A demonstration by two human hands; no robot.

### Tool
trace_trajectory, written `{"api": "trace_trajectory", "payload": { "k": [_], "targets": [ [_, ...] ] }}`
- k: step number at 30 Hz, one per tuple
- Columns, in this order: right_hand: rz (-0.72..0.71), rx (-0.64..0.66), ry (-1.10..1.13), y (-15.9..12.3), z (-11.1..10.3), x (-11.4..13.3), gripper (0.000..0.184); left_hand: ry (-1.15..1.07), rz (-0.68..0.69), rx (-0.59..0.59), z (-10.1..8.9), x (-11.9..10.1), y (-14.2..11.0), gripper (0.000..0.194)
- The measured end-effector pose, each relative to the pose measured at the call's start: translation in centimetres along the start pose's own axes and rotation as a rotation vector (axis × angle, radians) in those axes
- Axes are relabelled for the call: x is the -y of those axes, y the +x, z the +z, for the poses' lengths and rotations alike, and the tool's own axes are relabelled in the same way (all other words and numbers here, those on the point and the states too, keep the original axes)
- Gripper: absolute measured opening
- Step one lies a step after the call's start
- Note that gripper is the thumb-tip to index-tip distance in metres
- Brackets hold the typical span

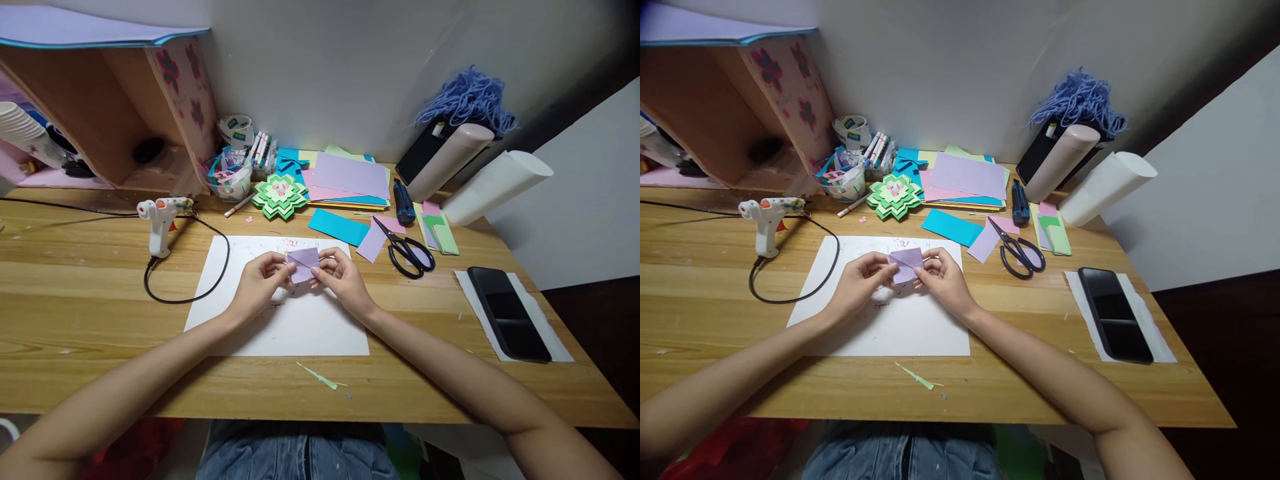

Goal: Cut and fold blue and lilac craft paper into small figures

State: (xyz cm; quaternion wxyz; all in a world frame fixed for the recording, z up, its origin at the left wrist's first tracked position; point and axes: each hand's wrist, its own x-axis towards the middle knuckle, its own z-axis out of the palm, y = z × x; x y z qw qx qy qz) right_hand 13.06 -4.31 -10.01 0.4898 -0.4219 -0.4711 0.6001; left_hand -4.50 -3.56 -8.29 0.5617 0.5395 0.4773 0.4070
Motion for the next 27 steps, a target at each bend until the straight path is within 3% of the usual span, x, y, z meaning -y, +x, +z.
{"api": "trace_trajectory", "payload": {
  "k": [3, 8, 12, 22, 27],
  "targets": [
    [-0.008, 0.014, 0.015, 0.03, -0.07, -0.03, 0.034, -0.038, 0.062, -0.041, -0.18, 0.06, 0.15, 0.028],
    [0.003, 0.018, 0.041, 0.13, -0.23, -0.01, 0.034, 0.024, 0.121, 0.057, -0.29, 0.04, 0.00, 0.024],
    [0.010, 0.044, 0.041, 0.07, -0.12, -0.03, 0.035, 0.110, 0.171, 0.051, -0.34, -0.08, -0.09, 0.022],
    [-0.007, 0.120, -0.070, -0.60, 0.26, -0.52, 0.029, 0.096, 0.125, 0.076, -0.51, 0.04, 0.02, 0.022],
    [-0.039, 0.115, -0.135, -0.59, 0.25, -0.22, 0.022, 0.133, 0.118, 0.022, -0.60, 0.22, 0.16, 0.019]
  ]
}}
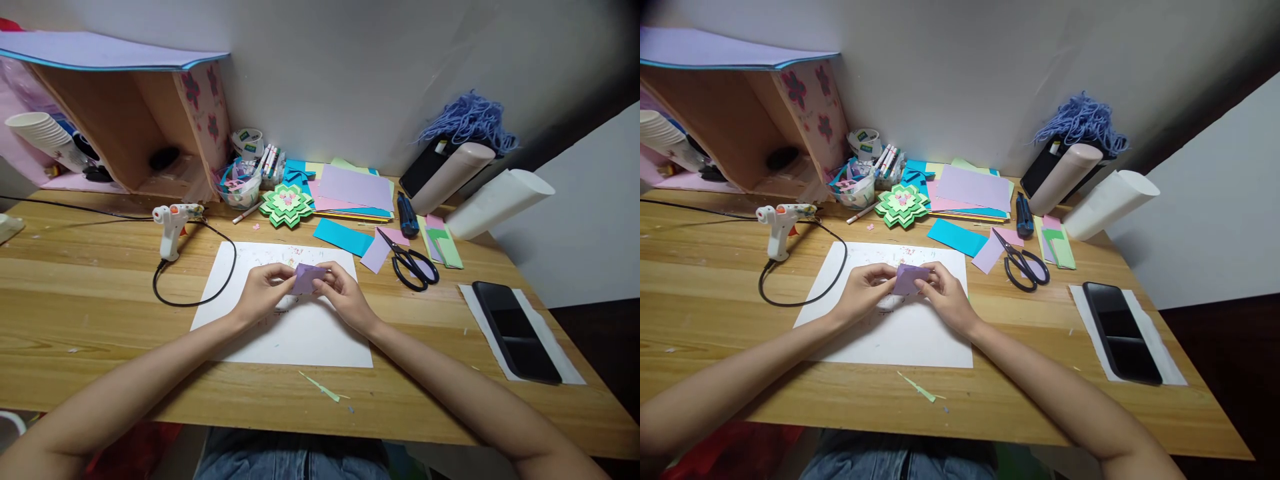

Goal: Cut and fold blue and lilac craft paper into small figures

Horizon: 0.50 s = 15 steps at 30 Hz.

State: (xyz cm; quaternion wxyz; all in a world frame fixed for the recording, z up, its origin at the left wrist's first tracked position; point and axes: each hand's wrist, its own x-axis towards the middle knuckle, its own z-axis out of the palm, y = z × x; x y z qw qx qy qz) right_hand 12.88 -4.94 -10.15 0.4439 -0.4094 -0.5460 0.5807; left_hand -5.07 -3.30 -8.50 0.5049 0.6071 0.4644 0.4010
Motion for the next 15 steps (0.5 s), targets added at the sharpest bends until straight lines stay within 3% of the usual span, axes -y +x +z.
{"api": "trace_trajectory", "payload": {
  "k": [6, 15],
  "targets": [
    [-0.025, -0.030, -0.111, 0.15, -0.40, -0.19, 0.017, 0.088, 0.076, 0.026, 0.04, 0.40, -0.31, 0.017],
    [0.013, -0.072, -0.084, 0.21, -0.35, -0.32, 0.021, -0.034, -0.007, 0.140, 0.21, 0.74, 0.00, 0.011]
  ]
}}
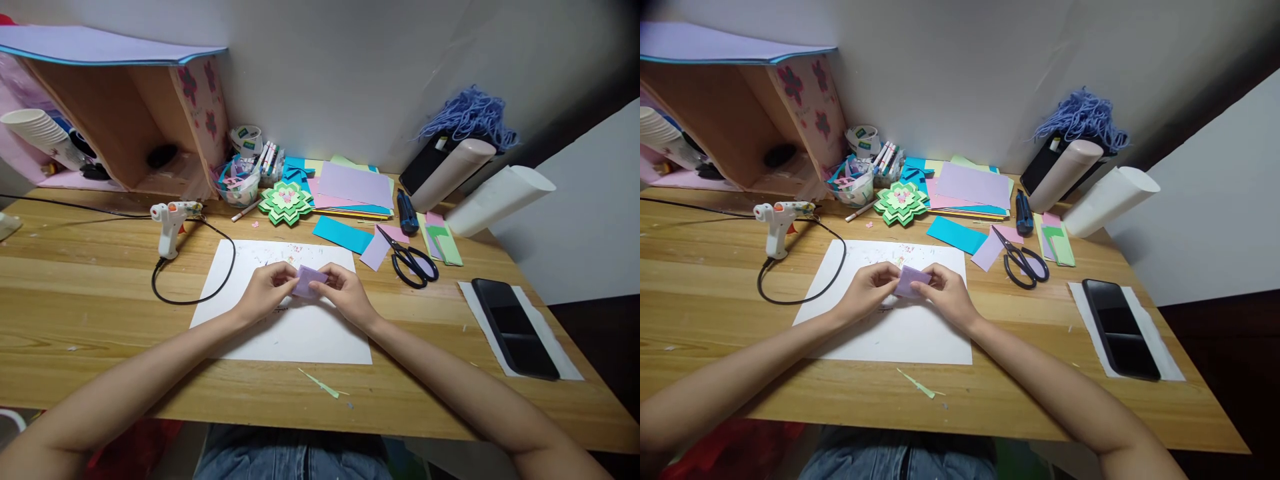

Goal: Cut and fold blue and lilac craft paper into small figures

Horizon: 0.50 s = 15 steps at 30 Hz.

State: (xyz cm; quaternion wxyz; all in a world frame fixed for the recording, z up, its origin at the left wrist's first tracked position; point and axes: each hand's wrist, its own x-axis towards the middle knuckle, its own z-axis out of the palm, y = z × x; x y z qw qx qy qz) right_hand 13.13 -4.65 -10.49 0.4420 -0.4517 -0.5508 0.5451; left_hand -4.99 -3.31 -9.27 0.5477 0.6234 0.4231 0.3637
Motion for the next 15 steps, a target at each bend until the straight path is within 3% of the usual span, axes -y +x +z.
{"api": "trace_trajectory", "payload": {
  "k": [6, 10, 15],
  "targets": [
    [0.024, 0.014, -0.062, 0.04, 0.05, 0.47, 0.021, 0.001, -0.026, 0.020, -0.11, -0.16, 0.14, 0.012],
    [0.015, -0.050, -0.089, 0.19, 0.09, 0.45, 0.027, -0.077, -0.145, -0.077, 0.07, -0.73, 0.17, 0.023],
    [0.004, -0.082, -0.086, 0.22, 0.09, 0.37, 0.030, -0.119, -0.119, -0.130, 0.41, -0.94, -0.15, 0.032]
  ]
}}
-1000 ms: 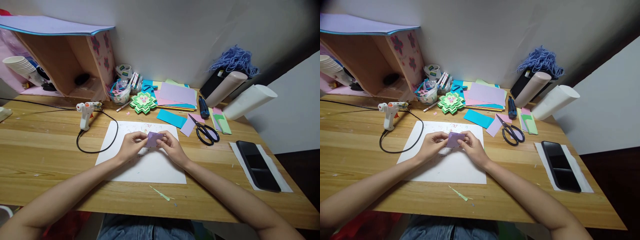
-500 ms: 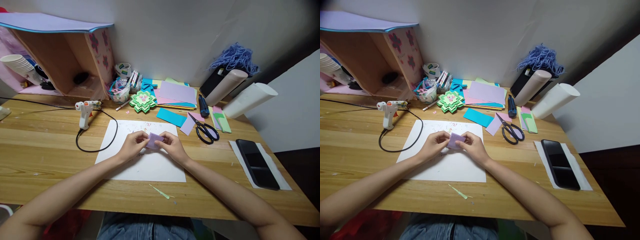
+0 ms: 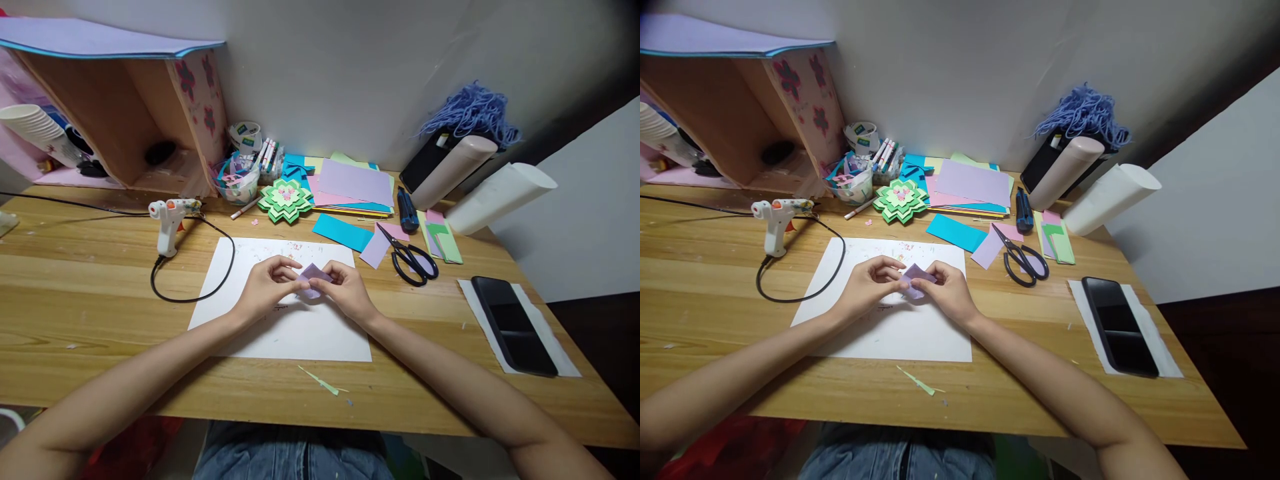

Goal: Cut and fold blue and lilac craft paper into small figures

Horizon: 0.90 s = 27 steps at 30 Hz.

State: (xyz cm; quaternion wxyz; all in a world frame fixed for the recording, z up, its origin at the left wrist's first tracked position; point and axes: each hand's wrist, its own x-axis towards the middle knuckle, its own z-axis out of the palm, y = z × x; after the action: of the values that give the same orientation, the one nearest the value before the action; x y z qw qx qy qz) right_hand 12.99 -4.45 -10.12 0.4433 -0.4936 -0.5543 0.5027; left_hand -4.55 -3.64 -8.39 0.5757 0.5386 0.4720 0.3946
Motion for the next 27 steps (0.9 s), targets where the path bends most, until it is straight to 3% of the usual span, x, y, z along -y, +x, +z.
{"api": "trace_trajectory", "payload": {
  "k": [5, 12, 19, 23, 27],
  "targets": [
    [-0.011, 0.027, 0.015, -0.1, 0.0, 0.0, 0.024, 0.049, 0.030, 0.015, 0.1, 0.0, -0.3, 0.032],
    [-0.021, 0.061, 0.008, -0.2, -0.1, -0.2, 0.022, 0.115, 0.002, 0.128, 0.3, -0.4, -0.2, 0.031],
    [-0.013, 0.003, 0.048, 0.0, -0.2, -0.2, 0.018, 0.054, -0.025, 0.130, -0.2, -0.3, 0.1, 0.039],
    [-0.019, -0.030, 0.082, 0.1, -0.2, -0.3, 0.019, 0.078, -0.087, 0.122, 0.6, -0.3, -0.4, 0.046],
    [-0.021, 0.009, 0.069, 0.0, -0.1, -0.1, 0.019, 0.204, -0.003, 0.091, 1.5, 0.1, -0.7, 0.036]
  ]
}}
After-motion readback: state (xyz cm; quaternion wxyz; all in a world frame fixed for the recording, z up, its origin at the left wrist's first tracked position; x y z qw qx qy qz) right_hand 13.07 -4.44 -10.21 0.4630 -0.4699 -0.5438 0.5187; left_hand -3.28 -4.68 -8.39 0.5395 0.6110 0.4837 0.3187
